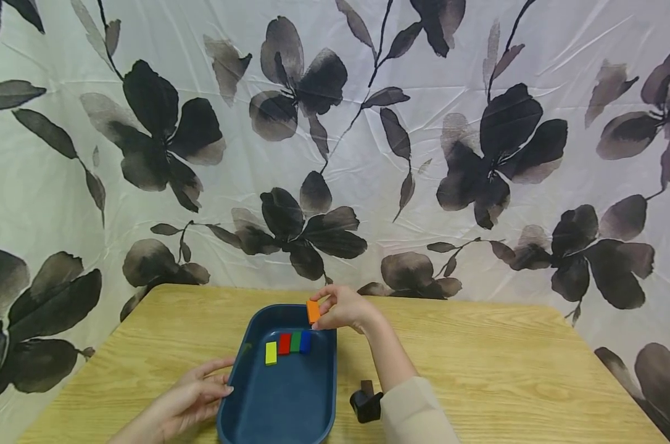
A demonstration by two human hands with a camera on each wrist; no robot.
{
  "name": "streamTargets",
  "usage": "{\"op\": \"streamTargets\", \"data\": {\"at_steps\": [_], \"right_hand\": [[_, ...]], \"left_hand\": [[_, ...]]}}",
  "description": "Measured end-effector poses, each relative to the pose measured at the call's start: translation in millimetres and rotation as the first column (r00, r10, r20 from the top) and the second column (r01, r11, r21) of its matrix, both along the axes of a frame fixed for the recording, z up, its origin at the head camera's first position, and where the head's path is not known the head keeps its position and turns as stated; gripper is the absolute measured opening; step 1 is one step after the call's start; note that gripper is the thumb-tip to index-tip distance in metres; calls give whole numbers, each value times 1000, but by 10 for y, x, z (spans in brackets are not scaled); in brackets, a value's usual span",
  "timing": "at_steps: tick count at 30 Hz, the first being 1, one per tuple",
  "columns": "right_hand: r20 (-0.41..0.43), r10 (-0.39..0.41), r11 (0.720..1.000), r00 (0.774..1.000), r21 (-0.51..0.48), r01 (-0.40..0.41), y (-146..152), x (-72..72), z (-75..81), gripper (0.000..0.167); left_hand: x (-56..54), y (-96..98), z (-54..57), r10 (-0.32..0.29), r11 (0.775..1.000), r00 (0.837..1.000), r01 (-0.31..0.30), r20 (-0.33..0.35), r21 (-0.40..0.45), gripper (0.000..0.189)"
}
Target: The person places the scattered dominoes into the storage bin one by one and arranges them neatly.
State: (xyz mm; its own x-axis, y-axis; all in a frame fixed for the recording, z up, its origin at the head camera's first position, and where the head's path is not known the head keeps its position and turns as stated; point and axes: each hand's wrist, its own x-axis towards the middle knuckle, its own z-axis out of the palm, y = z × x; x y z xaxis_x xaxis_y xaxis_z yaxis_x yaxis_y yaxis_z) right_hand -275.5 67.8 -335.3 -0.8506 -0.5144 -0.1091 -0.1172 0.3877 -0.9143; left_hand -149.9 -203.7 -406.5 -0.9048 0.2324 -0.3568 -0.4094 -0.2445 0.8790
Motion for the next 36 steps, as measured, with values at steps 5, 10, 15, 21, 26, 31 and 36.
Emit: {"op": "streamTargets", "data": {"at_steps": [5, 10, 15, 21, 26, 31, 36], "right_hand": [[6, 35, 999, 999, -23, -35, -122, 14, 7, 52], [21, 61, 997, 998, -43, -60, -251, 33, -14, 54], [39, 78, 996, 996, -39, -76, -368, 55, -42, 53], [95, 121, 991, 988, -75, -114, -485, 62, -120, 51], [116, 163, 985, 980, -73, -155, -571, 70, -156, 50], [107, 206, 978, 973, -46, -202, -620, 91, -208, 50], [128, 225, 974, 966, -48, -220, -658, 115, -255, 48]], "left_hand": [[-30, -5, 2, -5, 1000, 1000, 5, 7, -5, 71], [-22, -16, -8, -7, 1000, 1000, 7, 11, 5, 72], [-11, -25, 1, -17, 1000, 1000, 17, -3, 13, 73], [-14, -22, 0, -24, 1000, 1000, 24, -6, 14, 74], [-16, -19, 4, -18, 1000, 1000, 18, -12, 11, 74], [-18, -22, 13, -31, 999, 999, 32, -16, 16, 73], [-30, -28, 9, -58, 998, 998, 58, -12, 32, 74]]}}
